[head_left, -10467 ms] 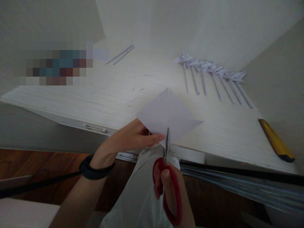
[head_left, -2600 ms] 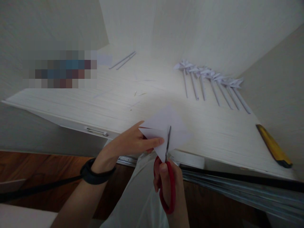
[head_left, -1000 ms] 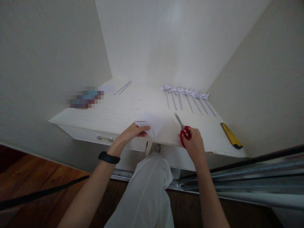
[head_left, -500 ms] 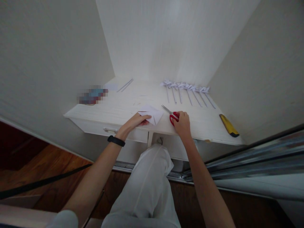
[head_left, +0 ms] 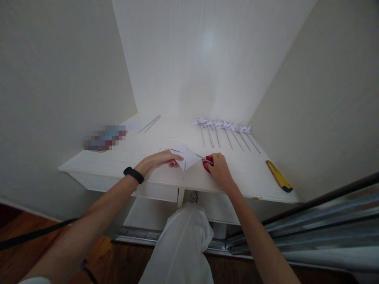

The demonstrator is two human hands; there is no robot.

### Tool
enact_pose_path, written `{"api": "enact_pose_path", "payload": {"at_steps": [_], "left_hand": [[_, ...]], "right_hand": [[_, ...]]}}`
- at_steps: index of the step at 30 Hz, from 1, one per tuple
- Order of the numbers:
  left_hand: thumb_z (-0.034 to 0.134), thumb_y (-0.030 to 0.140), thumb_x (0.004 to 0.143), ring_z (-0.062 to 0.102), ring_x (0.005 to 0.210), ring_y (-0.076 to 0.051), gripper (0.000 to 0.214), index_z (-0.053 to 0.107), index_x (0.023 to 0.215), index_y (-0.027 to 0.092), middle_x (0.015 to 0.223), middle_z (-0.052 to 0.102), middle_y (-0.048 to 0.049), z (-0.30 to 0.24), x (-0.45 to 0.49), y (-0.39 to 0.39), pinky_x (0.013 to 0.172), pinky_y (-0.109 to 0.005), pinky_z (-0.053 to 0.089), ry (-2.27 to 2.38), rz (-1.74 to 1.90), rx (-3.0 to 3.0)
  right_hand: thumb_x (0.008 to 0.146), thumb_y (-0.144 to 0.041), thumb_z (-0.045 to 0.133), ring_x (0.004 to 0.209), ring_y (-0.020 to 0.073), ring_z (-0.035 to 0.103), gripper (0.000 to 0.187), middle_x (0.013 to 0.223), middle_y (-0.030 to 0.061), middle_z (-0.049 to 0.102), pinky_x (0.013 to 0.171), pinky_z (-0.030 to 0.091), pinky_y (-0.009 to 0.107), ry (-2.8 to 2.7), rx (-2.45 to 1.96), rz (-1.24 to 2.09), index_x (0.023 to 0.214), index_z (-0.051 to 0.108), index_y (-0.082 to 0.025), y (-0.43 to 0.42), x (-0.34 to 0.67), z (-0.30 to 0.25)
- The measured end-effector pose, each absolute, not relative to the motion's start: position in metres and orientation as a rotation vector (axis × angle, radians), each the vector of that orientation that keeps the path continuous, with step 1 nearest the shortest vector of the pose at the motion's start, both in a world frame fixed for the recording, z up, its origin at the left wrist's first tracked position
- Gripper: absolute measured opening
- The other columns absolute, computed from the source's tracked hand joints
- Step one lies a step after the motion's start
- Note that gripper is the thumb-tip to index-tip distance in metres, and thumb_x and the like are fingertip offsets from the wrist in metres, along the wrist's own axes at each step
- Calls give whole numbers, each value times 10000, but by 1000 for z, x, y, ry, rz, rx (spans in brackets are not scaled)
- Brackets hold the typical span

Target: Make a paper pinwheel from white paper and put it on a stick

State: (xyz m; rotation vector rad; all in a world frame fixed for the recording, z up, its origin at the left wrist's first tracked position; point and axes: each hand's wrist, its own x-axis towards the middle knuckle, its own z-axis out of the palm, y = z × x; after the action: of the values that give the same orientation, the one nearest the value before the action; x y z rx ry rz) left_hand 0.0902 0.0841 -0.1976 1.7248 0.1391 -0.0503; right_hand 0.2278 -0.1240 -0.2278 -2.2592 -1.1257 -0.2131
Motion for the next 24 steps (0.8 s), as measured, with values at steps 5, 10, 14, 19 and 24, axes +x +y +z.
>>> {"api": "enact_pose_path", "payload": {"at_steps": [5,10,14,19,24], "left_hand": [[679,290,676,498,510,-85,178,664,709,116,616,616,-12,-187,125,108,481,-197,359,79,-190,1787],[694,314,683,537,563,-100,200,667,735,123,640,623,-14,-178,151,118,489,-192,378,2,-224,1810],[689,317,704,555,571,-107,197,655,763,132,677,632,-19,-181,157,126,470,-190,384,-52,-189,1769],[710,340,693,556,575,-118,215,665,781,149,697,645,-16,-183,159,138,480,-200,412,25,-140,1782],[649,435,734,629,761,-174,320,692,796,125,790,702,-71,-173,157,154,737,-277,472,83,-24,1608]], "right_hand": [[746,-178,617,987,260,537,79,989,144,598,906,409,408,-1168,-2203,-68,806,650,-138,-115,247,-212],[902,-258,384,870,169,607,274,934,68,665,793,469,310,-1203,-2051,133,897,646,-178,-90,275,-182],[897,-387,412,746,133,593,306,860,34,666,662,451,248,-1036,-1744,584,888,642,-185,-64,294,-169],[756,-493,618,582,115,538,315,697,4,628,540,396,222,-977,-1488,857,785,638,-179,-33,302,-170],[737,-439,646,626,135,580,275,721,16,646,559,425,234,-1009,-1473,861,820,642,-177,-16,288,-170]]}}
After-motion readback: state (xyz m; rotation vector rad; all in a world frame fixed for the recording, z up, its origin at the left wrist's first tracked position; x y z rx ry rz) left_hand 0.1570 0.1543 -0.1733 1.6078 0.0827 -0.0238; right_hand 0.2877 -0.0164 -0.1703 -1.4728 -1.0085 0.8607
